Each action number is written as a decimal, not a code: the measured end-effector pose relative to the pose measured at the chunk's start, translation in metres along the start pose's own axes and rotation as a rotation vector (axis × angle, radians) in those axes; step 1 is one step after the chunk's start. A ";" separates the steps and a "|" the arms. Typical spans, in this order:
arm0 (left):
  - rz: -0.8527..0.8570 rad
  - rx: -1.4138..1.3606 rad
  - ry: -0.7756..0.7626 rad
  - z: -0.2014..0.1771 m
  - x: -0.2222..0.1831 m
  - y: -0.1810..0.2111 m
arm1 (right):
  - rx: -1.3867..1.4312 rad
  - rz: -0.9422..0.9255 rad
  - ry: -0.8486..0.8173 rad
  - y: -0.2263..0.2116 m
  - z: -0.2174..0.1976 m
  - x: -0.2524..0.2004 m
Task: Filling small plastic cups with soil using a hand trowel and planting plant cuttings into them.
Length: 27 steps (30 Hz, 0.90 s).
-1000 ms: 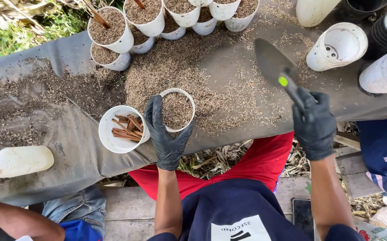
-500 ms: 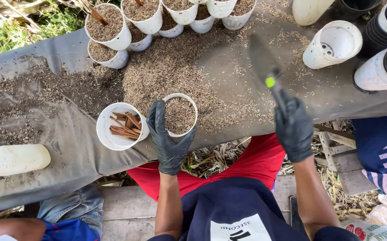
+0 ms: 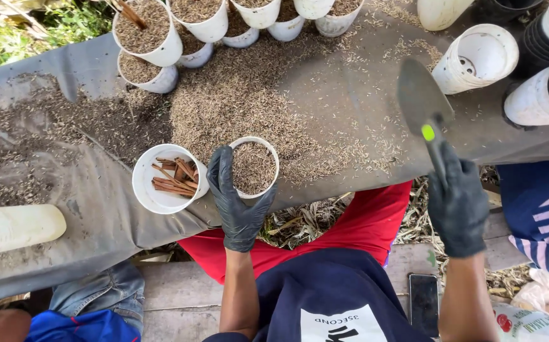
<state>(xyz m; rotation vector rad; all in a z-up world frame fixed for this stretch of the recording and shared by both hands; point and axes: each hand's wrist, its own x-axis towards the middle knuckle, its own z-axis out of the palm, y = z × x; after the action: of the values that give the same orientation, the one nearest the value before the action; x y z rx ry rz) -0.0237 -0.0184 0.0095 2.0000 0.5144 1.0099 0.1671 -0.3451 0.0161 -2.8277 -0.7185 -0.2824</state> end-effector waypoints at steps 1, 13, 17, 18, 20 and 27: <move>-0.002 -0.007 -0.005 0.001 -0.002 -0.003 | -0.007 0.006 -0.001 0.002 0.000 -0.015; -0.046 0.007 -0.016 -0.005 -0.017 -0.006 | 0.166 -0.016 -0.076 -0.078 0.044 -0.056; -0.038 0.013 0.009 -0.004 -0.018 -0.004 | 0.152 -0.203 -0.059 -0.104 0.055 -0.031; -0.039 0.026 0.020 -0.004 -0.017 -0.003 | 0.089 -0.274 -0.019 -0.105 0.064 -0.026; -0.048 0.035 0.018 -0.008 -0.017 -0.002 | 0.041 -0.275 -0.003 -0.107 0.042 -0.010; -0.056 0.006 0.032 -0.009 -0.021 -0.009 | -0.091 -0.257 0.125 -0.010 0.087 0.015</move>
<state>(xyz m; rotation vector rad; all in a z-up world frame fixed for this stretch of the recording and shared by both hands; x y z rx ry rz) -0.0437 -0.0225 -0.0049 1.9663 0.5883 1.0080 0.1866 -0.3080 -0.0624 -2.7678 -1.0662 -0.5403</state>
